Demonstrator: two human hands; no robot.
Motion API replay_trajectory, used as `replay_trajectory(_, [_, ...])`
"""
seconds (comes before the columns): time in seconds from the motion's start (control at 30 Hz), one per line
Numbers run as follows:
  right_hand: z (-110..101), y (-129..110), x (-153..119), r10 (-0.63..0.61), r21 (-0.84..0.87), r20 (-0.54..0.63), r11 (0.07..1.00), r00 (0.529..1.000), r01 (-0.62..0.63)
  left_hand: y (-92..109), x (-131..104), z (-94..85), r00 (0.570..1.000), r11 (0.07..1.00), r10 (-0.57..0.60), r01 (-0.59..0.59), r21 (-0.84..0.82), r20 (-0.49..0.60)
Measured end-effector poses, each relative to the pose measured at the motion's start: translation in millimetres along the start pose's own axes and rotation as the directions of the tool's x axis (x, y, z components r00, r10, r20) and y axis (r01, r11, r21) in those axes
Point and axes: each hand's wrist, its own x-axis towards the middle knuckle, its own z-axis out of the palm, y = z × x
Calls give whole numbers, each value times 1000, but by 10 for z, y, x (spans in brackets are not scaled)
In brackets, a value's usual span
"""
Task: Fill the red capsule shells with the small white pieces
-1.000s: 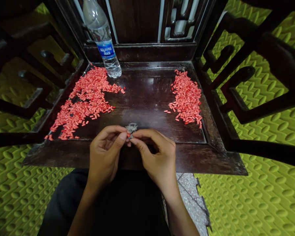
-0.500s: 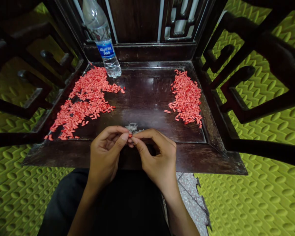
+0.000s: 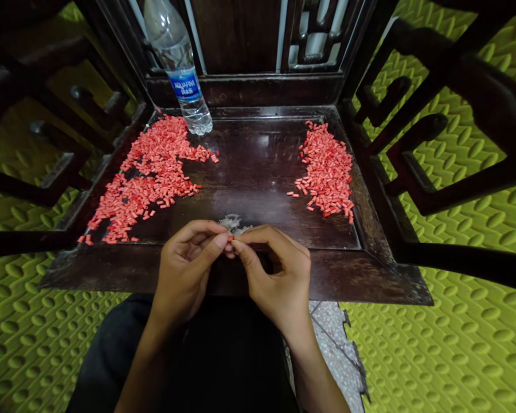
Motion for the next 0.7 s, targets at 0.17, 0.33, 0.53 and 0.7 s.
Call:
replay_trajectory(0.17, [-2,-9,16,-2,11,4,1000,1000,2,43,12,-12,996,990,-84,88,-109,41])
replay_trajectory(0.33, [-1,-9,23,-25,14,8,1000,1000,25,76,16,-9,989,972,-137,144,-185,48])
replay_trajectory(0.53, [3,-3,-1,11,-1,-13,1000,1000,-11,66,10,3,990,970,-137,142,-196,40])
replay_trajectory(0.7, [0,-1,4,9,-11,-37,1000,999,-9,64,7,4,990,979,-128,135,-152,52])
